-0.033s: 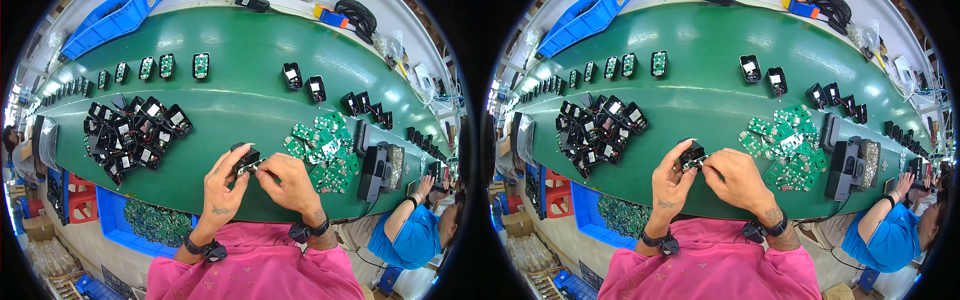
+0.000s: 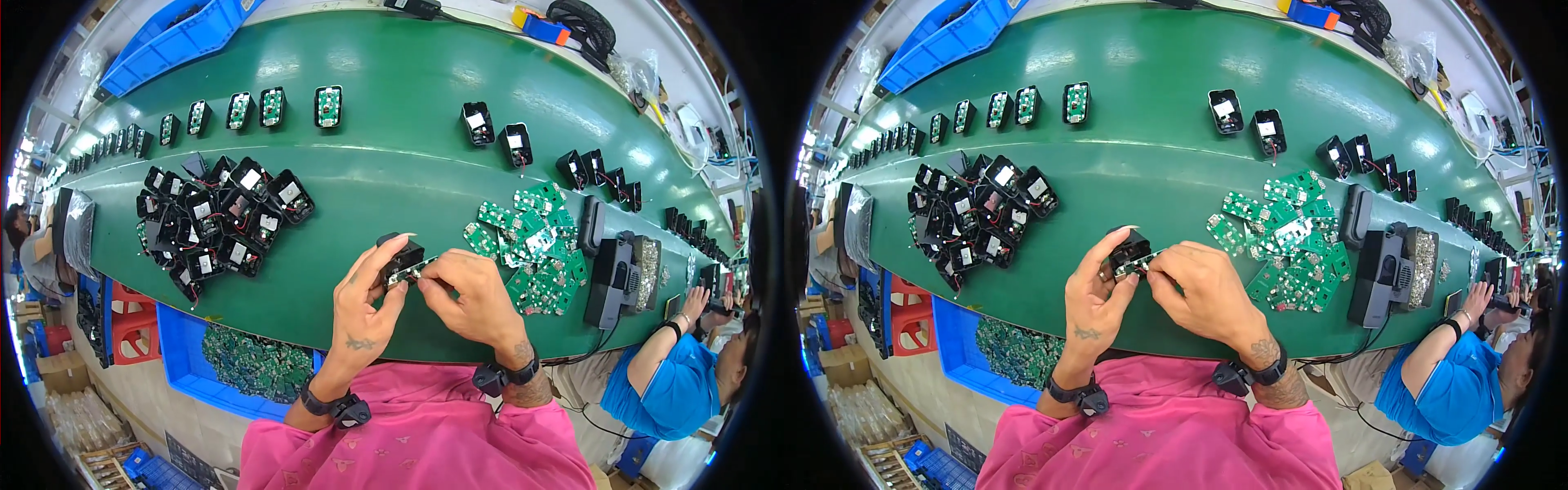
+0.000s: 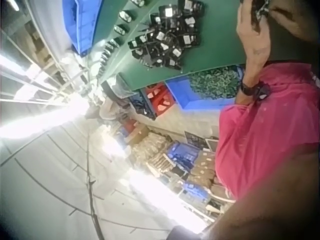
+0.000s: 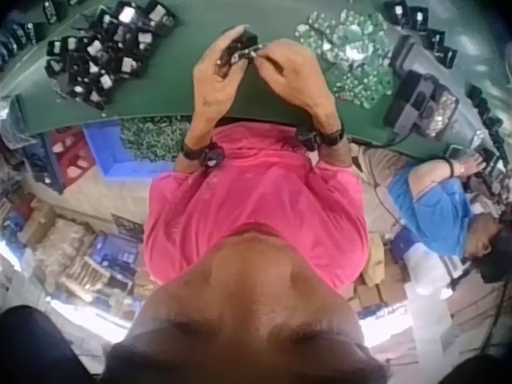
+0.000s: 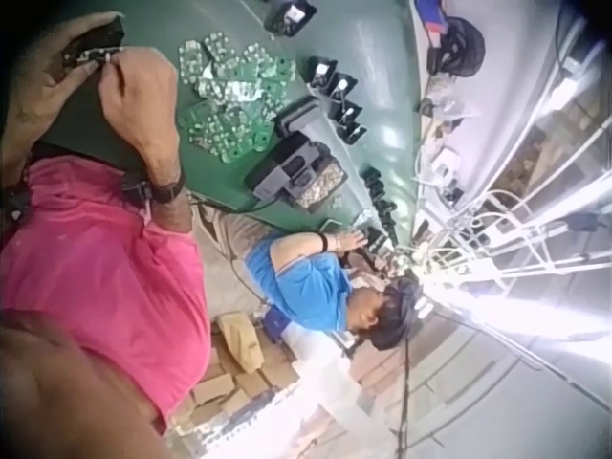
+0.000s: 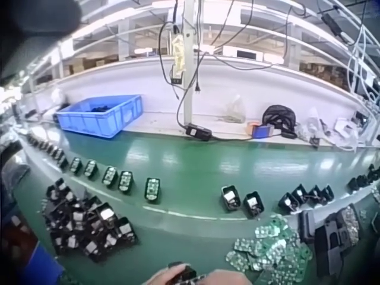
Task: Assembling electronic circuit boards into their plastic housings on a manufacturing line.
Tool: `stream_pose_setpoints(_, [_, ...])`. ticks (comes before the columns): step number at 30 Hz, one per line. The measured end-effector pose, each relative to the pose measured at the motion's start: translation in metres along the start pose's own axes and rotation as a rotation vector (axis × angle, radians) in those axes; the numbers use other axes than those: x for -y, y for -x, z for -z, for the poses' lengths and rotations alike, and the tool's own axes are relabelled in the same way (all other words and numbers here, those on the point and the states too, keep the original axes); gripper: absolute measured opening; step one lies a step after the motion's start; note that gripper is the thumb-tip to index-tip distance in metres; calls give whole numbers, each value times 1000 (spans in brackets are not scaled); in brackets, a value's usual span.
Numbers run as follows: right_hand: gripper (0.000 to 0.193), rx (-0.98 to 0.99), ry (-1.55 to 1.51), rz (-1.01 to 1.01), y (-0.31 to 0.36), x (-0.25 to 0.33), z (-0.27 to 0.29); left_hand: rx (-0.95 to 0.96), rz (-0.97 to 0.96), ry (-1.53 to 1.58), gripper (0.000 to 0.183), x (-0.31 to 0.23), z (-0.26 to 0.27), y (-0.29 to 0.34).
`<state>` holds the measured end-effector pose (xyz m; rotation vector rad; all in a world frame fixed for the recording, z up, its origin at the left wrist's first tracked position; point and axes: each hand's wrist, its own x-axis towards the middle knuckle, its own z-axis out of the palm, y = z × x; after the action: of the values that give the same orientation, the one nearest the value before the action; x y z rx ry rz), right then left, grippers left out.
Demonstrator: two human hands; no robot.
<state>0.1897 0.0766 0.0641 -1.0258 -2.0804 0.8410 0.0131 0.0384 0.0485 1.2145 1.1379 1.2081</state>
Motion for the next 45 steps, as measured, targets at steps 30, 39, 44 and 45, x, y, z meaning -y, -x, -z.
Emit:
stream_pose_setpoints(30, [10,69,-91,-239,1,-9,-9,-53,-249,-536,60,3,-7,1])
stream_pose_setpoints(39, [12,-111,-37,-330,4,-6,-9,-74,101,0,57,11,5,-3])
stream_pose_setpoints(44, [14,-69,-330,-486,7,-16,-20,30,139,82,56,9,14,2])
stream_pose_setpoints(45, [12,-116,-498,-512,5,-12,-19,42,144,76,57,7,16,2])
